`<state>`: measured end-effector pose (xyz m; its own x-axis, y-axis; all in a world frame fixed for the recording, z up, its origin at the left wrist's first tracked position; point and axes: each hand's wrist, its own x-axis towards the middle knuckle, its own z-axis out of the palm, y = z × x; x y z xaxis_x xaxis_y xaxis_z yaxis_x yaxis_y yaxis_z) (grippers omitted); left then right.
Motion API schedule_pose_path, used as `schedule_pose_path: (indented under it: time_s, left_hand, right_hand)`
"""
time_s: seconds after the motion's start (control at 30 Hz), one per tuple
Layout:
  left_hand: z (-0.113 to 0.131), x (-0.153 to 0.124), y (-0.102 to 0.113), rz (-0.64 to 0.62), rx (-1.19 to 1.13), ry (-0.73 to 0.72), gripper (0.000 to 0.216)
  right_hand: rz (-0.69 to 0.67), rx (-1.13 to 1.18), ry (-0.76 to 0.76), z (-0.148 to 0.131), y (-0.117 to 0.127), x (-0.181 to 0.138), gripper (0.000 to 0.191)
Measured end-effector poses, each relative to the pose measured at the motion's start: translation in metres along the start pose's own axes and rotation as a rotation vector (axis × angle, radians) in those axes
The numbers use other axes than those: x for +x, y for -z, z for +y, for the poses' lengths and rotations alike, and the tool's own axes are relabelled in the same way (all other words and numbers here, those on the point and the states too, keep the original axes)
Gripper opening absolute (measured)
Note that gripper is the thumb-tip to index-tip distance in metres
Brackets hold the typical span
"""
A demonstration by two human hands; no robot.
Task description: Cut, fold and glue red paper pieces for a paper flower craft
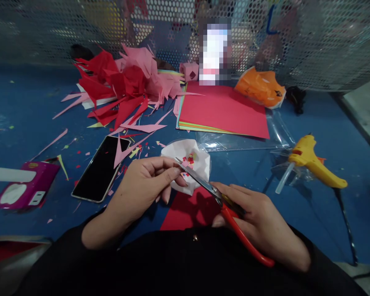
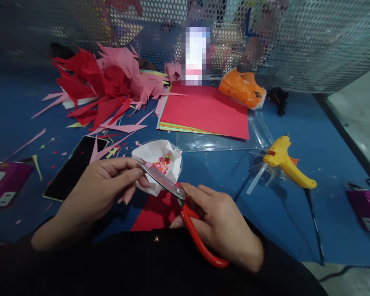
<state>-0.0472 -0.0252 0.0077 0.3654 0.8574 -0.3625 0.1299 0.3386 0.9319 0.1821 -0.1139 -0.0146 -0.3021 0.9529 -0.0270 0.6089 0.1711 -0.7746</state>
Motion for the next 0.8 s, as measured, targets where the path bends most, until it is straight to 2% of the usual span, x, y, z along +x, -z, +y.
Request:
schedule_pose_path:
  time_s: [0.13, 0.57, 0.67, 0.8]
  left_hand:
    - [-0.0030, 0.0014, 0.0014, 0.001, 0.003, 0.003, 0.013]
    - [-0.0041, 0.0012, 0.0068, 0.029, 0.060, -0.023, 0.016]
    - [-0.0044, 0.0019, 0.0068, 0.033, 0.061, -0.021, 0.016]
    - [-0.0037, 0.0017, 0.0069, 0.063, 0.063, -0.019, 0.017]
  right_hand:
    - [0.011, 0.018, 0.003, -0.0003, -0.0002, -0.0002, 0.046]
    - [0.019, 0.054, -0.054, -0.0012, 0.0001, 0.0008, 0.036]
    - [0.043, 0.050, -0.076, -0.0025, 0.0001, -0.0004, 0.039]
    - [0.097, -0.024, -0.087, -0.0030, -0.0004, -0.0022, 0.052]
